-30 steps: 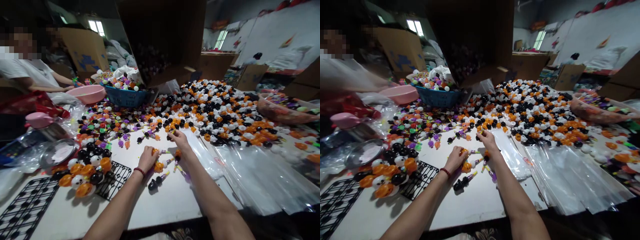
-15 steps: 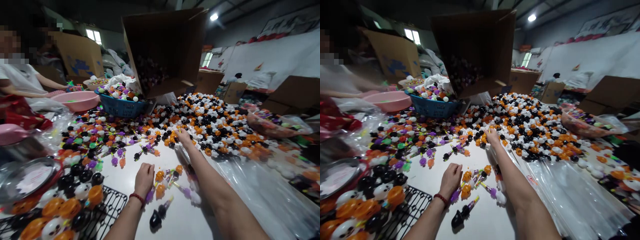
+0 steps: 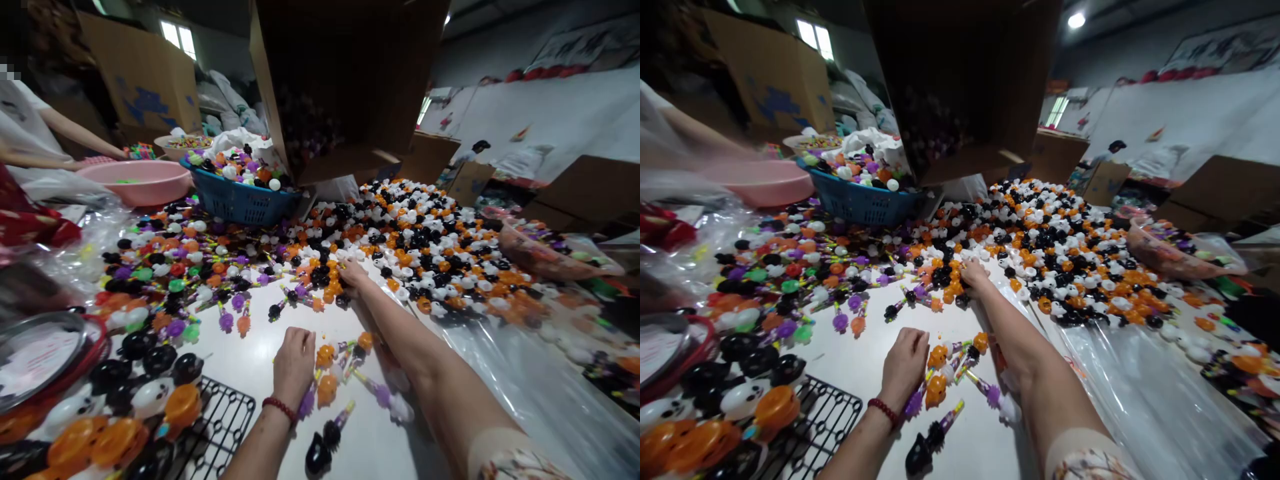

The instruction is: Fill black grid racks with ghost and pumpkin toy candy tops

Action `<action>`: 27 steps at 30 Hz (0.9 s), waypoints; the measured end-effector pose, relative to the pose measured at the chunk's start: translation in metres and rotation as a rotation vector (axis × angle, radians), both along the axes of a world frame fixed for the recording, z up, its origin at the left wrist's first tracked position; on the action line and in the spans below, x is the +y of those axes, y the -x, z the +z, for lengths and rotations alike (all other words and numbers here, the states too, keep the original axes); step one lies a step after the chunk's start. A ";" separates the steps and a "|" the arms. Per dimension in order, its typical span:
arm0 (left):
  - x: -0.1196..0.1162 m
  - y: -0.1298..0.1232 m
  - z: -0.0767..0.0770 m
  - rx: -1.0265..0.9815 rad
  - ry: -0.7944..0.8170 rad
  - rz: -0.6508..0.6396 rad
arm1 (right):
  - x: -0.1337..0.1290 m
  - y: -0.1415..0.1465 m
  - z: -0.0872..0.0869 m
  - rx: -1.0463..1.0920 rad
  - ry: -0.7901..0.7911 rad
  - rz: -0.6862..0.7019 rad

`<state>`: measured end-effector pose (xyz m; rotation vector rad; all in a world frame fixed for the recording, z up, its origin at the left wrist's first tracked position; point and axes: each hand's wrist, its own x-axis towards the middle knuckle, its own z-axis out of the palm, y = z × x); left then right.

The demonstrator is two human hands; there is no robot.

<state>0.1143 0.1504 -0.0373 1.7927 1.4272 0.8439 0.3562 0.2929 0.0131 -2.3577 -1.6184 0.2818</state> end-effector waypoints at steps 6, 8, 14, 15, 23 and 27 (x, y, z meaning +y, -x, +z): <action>0.002 -0.002 -0.001 -0.121 -0.038 0.059 | -0.007 0.067 -0.012 0.202 -0.002 0.225; 0.003 -0.001 -0.002 -0.129 -0.038 0.086 | -0.016 0.080 -0.007 0.263 -0.023 0.273; 0.002 0.003 0.005 -0.155 -0.061 0.117 | -0.060 0.072 0.034 0.518 -0.216 0.169; 0.000 0.003 0.007 -0.152 -0.080 0.088 | -0.071 0.068 0.041 0.538 -0.247 0.137; -0.005 0.005 0.010 -0.276 0.058 -0.071 | -0.179 0.075 0.049 1.093 -0.140 0.091; -0.006 0.005 0.017 -0.450 0.154 -0.036 | -0.219 0.089 0.039 1.214 -0.225 0.003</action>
